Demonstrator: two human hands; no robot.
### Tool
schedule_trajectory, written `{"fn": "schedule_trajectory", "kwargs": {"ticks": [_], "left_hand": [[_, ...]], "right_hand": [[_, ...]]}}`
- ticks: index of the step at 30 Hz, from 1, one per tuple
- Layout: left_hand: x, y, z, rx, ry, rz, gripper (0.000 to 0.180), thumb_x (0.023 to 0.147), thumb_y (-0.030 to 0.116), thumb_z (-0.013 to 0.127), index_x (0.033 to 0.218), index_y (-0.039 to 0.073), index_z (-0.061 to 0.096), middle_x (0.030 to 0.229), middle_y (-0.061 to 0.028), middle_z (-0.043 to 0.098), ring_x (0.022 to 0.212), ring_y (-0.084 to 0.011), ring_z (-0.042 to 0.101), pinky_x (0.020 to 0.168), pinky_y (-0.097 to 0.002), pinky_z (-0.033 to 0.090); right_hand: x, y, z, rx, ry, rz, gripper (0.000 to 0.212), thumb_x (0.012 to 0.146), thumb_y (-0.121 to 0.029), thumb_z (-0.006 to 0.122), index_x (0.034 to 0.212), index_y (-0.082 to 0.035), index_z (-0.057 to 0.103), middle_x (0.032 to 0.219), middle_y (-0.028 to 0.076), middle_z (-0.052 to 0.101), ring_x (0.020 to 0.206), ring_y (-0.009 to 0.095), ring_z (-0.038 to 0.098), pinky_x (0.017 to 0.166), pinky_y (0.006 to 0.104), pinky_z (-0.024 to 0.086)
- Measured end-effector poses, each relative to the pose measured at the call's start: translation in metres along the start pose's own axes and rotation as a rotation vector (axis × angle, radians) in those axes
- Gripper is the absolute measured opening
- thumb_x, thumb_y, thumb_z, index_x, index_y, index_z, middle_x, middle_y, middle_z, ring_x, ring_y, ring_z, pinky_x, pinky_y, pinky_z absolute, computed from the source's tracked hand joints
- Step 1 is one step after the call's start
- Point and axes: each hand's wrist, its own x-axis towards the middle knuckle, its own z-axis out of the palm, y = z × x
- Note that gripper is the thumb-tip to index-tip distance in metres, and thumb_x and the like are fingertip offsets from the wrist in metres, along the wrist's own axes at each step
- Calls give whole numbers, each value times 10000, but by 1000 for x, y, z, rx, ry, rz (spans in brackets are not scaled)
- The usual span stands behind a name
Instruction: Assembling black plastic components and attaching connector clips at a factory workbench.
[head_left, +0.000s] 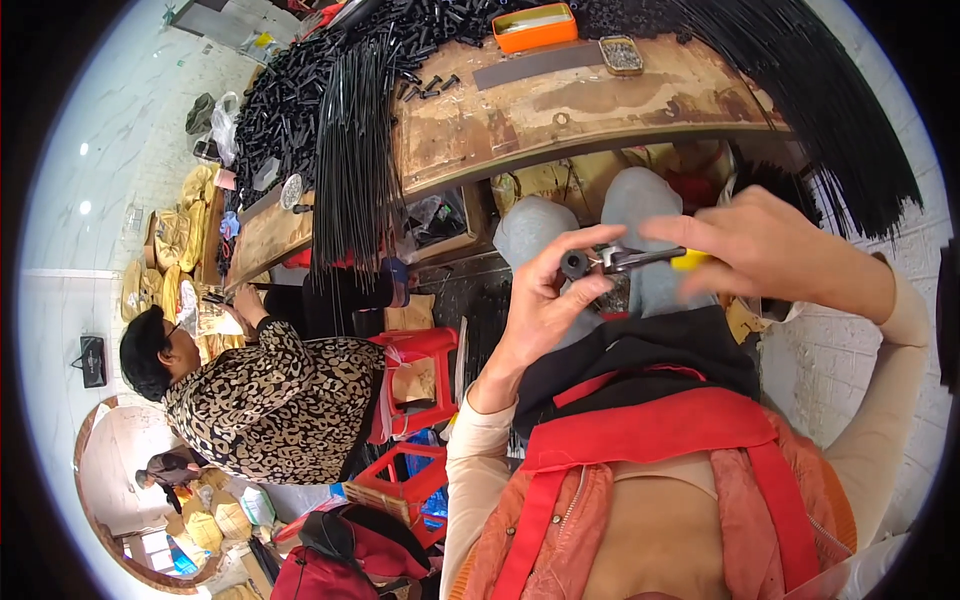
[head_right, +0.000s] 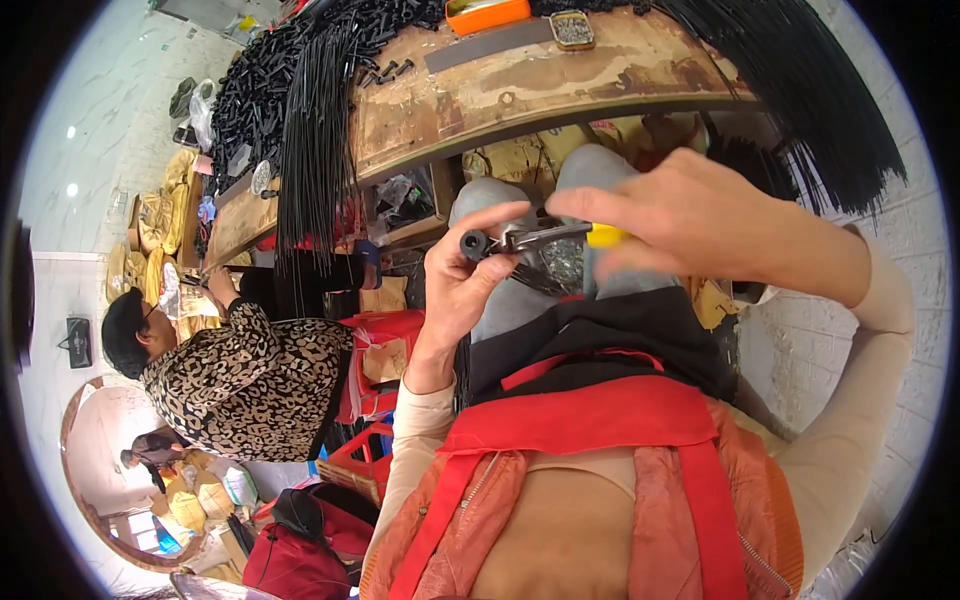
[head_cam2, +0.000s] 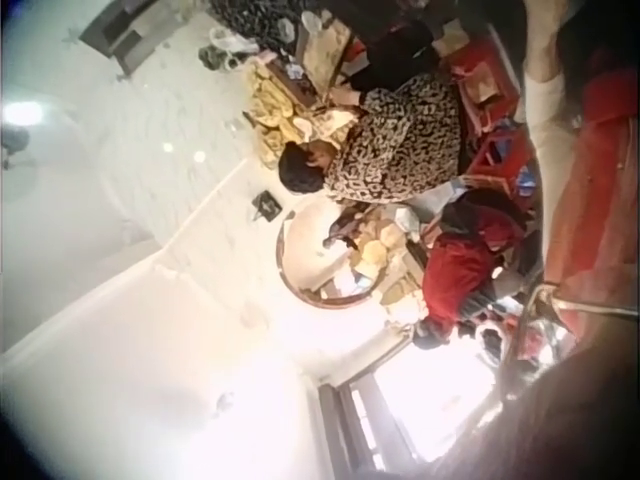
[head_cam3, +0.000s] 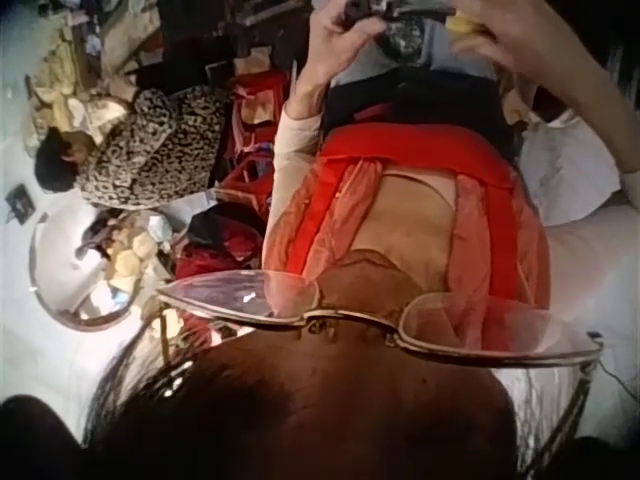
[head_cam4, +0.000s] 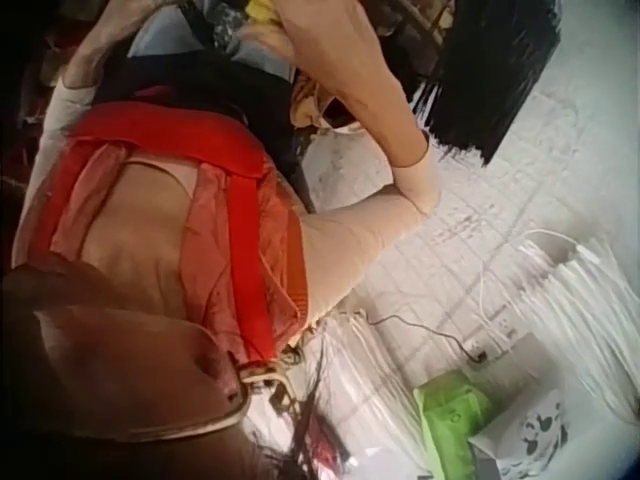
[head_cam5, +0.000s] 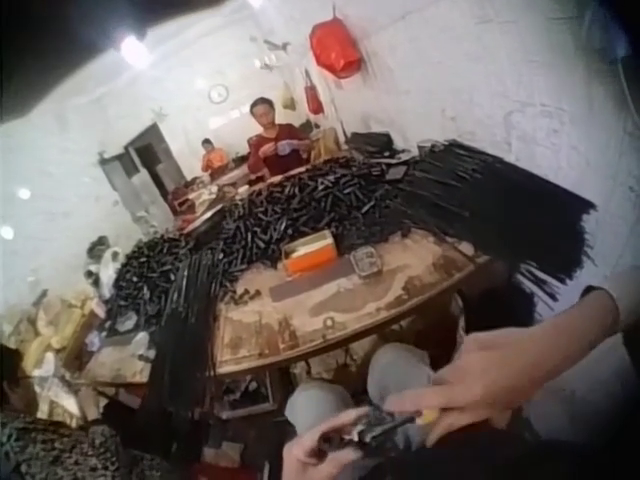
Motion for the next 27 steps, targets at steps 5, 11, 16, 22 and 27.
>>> {"fn": "schedule_trajectory", "kwargs": {"ticks": [5,11,16,22,27], "left_hand": [[0,-1,3,46,-148,49,424,883,149,700,1262,-3,588,999,-17,623,787,-65,542,711,-198,454],[11,-1,1,-66,-32,-91,422,907,24,630,1321,54,550,916,14,572,770,-50,513,723,-202,444],[6,-6,-9,-44,-69,-68,439,896,207,678,1277,12,578,902,18,559,782,-54,496,694,-195,422],[14,-7,-2,27,-123,65,553,884,388,688,1229,-34,591,940,-22,593,773,-69,515,661,-206,423],[21,-11,-5,-48,-2,-1,553,901,380,672,1258,-29,562,894,-46,616,681,-81,525,609,-207,407]], "right_hand": [[-6,-24,8,1490,-712,783,595,794,-250,780,1243,-5,479,555,34,535,532,110,575,540,315,472],[-22,-13,38,247,251,180,530,792,-101,671,1268,-21,452,1049,148,559,848,321,594,653,348,504],[6,-3,-8,1306,-681,597,469,815,-115,702,1195,15,460,752,77,611,566,200,637,473,295,467],[-22,-15,40,994,-201,436,469,832,-148,690,1194,29,450,770,78,601,584,245,629,512,323,483],[-13,-12,29,444,57,173,435,887,-101,610,1262,28,431,846,96,603,661,284,632,586,347,505]]}}
